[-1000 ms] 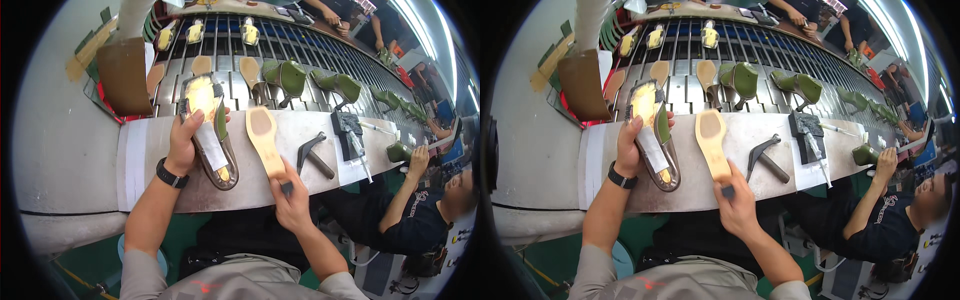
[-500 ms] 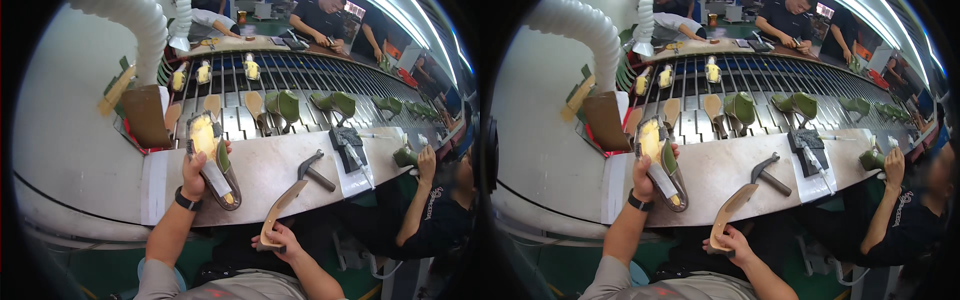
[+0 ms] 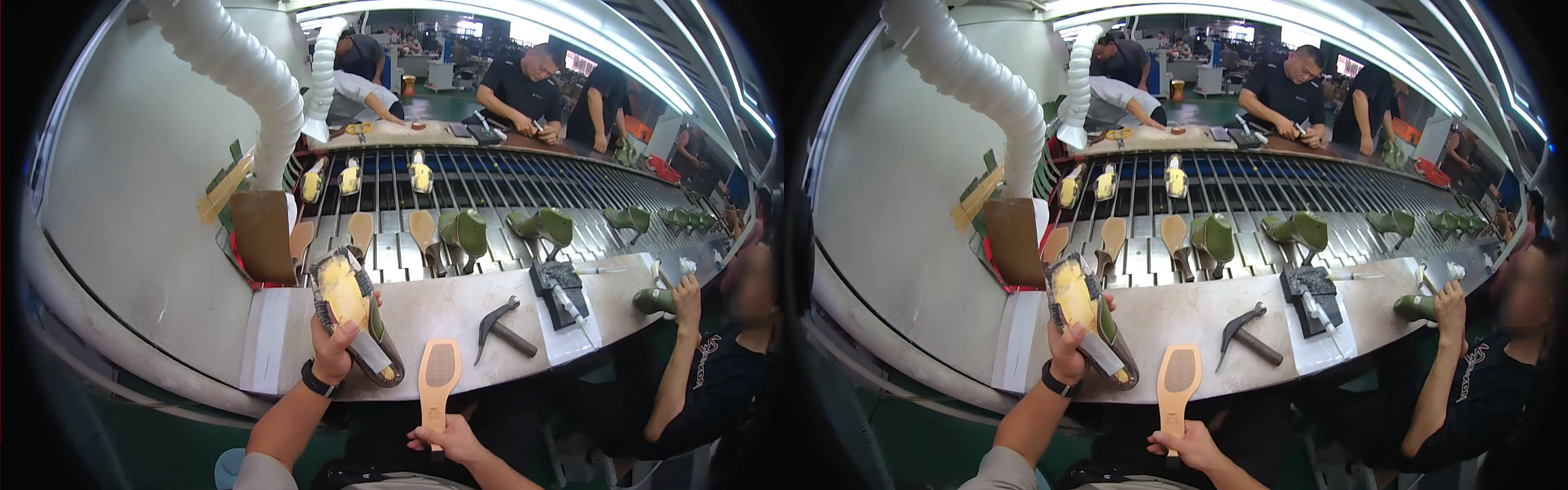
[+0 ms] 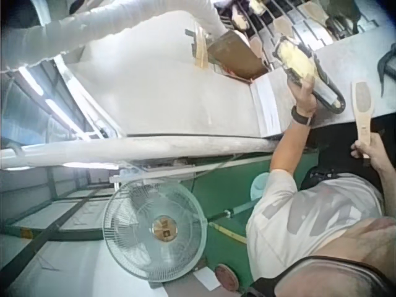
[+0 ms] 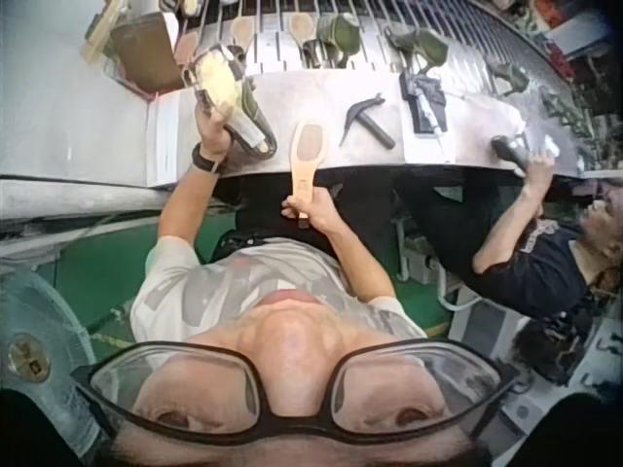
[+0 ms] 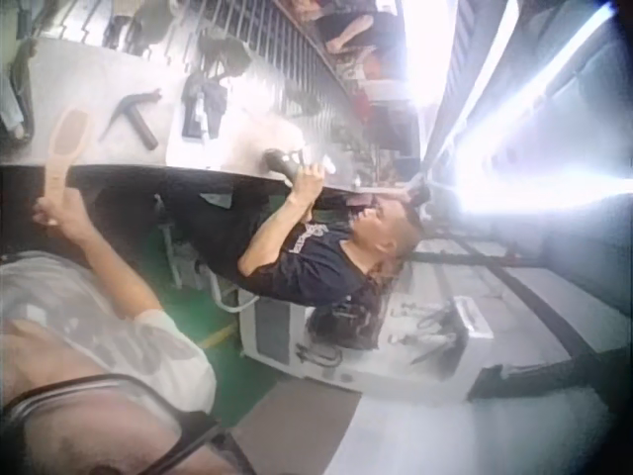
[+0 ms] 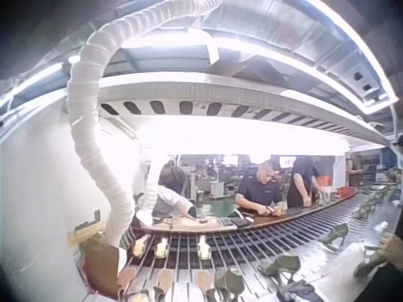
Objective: The person assembles high-heeled shoes by taking lasted uppers and outsoles from a conveyor line, aligning and pressing the soles onto the uppers by hand, and tapping the edges with a hammer to secure them.
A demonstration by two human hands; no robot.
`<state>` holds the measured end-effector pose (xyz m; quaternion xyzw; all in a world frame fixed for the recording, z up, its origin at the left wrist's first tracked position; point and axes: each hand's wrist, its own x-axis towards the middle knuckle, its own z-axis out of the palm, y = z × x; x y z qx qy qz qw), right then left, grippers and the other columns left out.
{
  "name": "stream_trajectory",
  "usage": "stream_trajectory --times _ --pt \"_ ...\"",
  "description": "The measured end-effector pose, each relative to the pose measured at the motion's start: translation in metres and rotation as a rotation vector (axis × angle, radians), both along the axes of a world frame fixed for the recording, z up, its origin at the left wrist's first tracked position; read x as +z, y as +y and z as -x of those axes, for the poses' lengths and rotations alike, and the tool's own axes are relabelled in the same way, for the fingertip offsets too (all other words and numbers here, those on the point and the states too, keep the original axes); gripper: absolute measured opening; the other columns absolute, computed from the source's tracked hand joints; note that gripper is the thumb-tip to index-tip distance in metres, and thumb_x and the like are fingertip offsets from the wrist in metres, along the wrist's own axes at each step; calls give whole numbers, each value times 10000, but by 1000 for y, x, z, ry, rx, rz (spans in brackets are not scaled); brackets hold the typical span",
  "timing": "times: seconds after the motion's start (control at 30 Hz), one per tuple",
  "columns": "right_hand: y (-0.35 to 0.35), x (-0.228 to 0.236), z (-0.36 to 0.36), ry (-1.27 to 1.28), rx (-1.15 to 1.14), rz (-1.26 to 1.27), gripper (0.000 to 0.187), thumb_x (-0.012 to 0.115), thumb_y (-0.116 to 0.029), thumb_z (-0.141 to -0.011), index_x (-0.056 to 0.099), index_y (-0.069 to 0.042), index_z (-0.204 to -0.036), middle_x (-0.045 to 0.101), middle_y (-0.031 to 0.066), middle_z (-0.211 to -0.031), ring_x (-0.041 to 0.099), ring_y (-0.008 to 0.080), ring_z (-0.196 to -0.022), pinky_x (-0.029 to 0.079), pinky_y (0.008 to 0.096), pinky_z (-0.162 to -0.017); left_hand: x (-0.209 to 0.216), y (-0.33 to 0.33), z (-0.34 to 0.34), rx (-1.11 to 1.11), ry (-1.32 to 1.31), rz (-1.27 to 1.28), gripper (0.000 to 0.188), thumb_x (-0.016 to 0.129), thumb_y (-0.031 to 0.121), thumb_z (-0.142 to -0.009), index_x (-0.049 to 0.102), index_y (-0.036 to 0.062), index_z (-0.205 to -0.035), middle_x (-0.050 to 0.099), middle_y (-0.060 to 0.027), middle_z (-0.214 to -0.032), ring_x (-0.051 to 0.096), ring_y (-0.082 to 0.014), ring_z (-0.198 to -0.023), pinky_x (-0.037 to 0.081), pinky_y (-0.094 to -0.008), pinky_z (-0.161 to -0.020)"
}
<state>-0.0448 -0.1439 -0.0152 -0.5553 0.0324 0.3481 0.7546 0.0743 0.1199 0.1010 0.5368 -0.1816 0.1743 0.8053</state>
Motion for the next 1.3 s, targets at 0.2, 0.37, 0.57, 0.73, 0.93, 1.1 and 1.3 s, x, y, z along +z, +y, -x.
stream_trajectory --times 0.2,0.37,0.57,0.73,0.93,1.1,1.3 --pt "-6 -15 16 -123 -22 135 261 707 -69 -1018 675 118 -1197 762 194 -1108 782 282 -956 641 369 -861 0 -12 -2 -10 20 -51 807 714 464 -897 501 -93 -1440 676 -240 -1326 681 -312 -1207 532 -424 -1055" --pt "6 32 39 -149 -205 120 132 752 -87 -966 726 42 -957 743 85 -827 734 162 -730 596 305 -647 12 -6 -3 -245 31 144 895 662 592 -947 438 -73 -1502 643 -270 -1382 663 -353 -1263 520 -454 -1098" --pt "5 11 33 -141 -187 103 243 754 -81 -966 691 75 -1142 777 144 -962 769 231 -840 646 334 -772 28 -5 -9 -331 158 220 599 573 298 -1002 475 -73 -1462 664 -279 -1337 669 -352 -1257 512 -451 -1111" --pt "-16 26 -17 -165 -242 -78 323 589 -160 -1102 658 117 -1253 747 230 -1156 770 328 -1025 648 439 -921 35 -15 -8 -385 105 128 681 649 365 -978 466 -77 -1462 637 -293 -1374 652 -368 -1278 513 -470 -1118" --pt "-12 77 -16 -473 -345 -128 305 594 -170 -1097 681 109 -1184 756 237 -1118 776 318 -984 661 463 -867 80 -19 12 -405 242 1 583 662 202 -1010 441 13 -1516 633 -306 -1372 646 -399 -1295 551 -508 -1086" --pt "9 148 -8 -582 -274 -162 277 611 -130 -1075 670 124 -1168 762 245 -1032 787 308 -907 677 447 -793 85 -27 24 -443 208 56 498 581 49 -1056 441 -6 -1531 651 -237 -1395 647 -309 -1307 542 -445 -1100" --pt "44 183 -16 -395 -81 -282 302 551 -160 -1113 684 100 -1193 768 179 -1056 770 211 -914 647 343 -801 81 -23 37 -445 183 -21 483 541 63 -1063 444 -8 -1530 615 -291 -1431 593 -366 -1378 504 -473 -1146"
